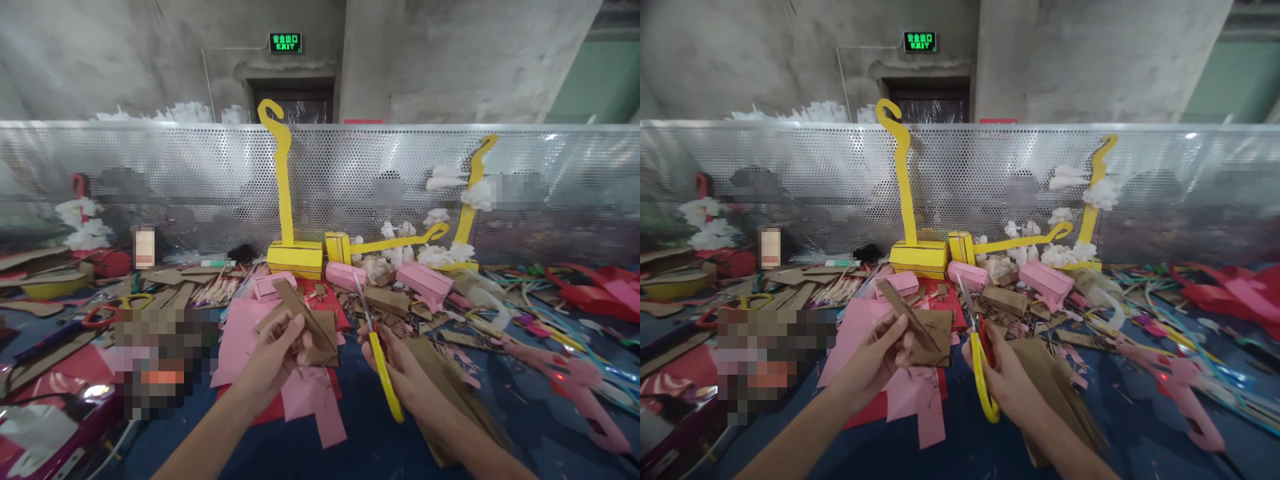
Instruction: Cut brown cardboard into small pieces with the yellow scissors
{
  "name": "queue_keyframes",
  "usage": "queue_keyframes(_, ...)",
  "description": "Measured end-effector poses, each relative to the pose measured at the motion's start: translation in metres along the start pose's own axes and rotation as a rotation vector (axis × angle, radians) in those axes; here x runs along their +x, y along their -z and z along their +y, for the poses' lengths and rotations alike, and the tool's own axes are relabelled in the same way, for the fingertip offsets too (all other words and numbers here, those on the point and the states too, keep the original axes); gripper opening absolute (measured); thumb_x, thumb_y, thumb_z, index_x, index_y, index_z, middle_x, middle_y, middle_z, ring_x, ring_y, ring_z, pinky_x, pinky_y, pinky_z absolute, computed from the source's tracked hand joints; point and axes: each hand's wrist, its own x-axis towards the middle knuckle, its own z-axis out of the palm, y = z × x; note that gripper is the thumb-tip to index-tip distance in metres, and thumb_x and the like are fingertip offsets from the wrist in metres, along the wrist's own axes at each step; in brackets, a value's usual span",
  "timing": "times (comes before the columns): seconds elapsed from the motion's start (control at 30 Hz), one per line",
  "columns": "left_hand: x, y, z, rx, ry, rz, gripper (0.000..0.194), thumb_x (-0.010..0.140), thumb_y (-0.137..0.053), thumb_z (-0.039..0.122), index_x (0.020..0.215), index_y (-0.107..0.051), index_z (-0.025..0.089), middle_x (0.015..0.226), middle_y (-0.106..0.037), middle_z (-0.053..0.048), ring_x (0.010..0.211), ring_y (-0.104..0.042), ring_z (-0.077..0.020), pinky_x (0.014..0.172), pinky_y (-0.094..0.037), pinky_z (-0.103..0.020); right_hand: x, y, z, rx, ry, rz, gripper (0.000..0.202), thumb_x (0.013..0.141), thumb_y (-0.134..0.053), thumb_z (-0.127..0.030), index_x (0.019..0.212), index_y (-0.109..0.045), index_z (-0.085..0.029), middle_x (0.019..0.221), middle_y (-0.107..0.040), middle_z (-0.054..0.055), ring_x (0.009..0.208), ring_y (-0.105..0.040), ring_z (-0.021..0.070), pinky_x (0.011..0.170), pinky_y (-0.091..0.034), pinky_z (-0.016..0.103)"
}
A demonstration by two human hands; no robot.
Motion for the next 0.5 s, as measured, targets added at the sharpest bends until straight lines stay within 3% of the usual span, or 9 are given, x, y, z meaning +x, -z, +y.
queue_keyframes(0.1,0.002,0.002,0.000,0.016,-0.034,0.036,0.035,0.078,-0.079,0.041,0.074,-0.053,0.018,0.046,-0.039,0.012,0.036,-0.032,-0.0024,0.040,-0.033,-0.016,0.000,0.003,0.000,-0.123,0.015,-0.062,0.038,0.085,-0.068,-0.049,0.107,-0.056,-0.021,0.091,-0.062,0.003,0.087,-0.059,0.0202,0.084,-0.050,0.031)
queue_keyframes(0.17,0.003,0.004,0.001,0.030,-0.060,0.092,0.037,0.075,-0.081,0.041,0.072,-0.053,0.017,0.047,-0.035,0.013,0.038,-0.030,-0.0018,0.040,-0.031,-0.015,-0.001,0.005,-0.002,-0.261,0.020,-0.081,0.035,0.084,-0.069,-0.043,0.107,-0.056,-0.019,0.092,-0.063,0.003,0.087,-0.059,0.0207,0.084,-0.049,0.031)
queue_keyframes(0.23,0.004,0.005,0.002,0.030,-0.073,0.145,0.036,0.072,-0.083,0.040,0.076,-0.056,0.017,0.052,-0.040,0.011,0.042,-0.036,-0.0025,0.043,-0.034,-0.015,-0.002,0.007,-0.005,-0.378,0.021,-0.102,0.035,0.085,-0.068,-0.039,0.110,-0.055,-0.018,0.093,-0.064,0.004,0.085,-0.059,0.0211,0.081,-0.049,0.032)
queue_keyframes(0.33,0.005,0.006,0.002,0.016,-0.077,0.198,0.037,0.069,-0.085,0.040,0.090,-0.063,0.018,0.068,-0.060,0.006,0.054,-0.054,-0.0064,0.049,-0.043,-0.017,-0.004,0.008,-0.006,-0.472,0.045,-0.143,0.036,0.086,-0.065,-0.037,0.114,-0.054,-0.016,0.093,-0.065,0.005,0.084,-0.060,0.0223,0.077,-0.047,0.033)
queue_keyframes(0.5,0.007,0.006,0.000,-0.002,-0.134,0.171,0.033,0.073,-0.083,0.036,0.098,-0.068,0.020,0.087,-0.072,0.000,0.069,-0.064,-0.0115,0.058,-0.050,-0.021,-0.009,0.006,-0.010,-0.586,0.117,-0.183,0.030,0.083,-0.064,-0.026,0.110,-0.055,-0.019,0.090,-0.067,0.005,0.078,-0.060,0.0219,0.069,-0.042,0.031)
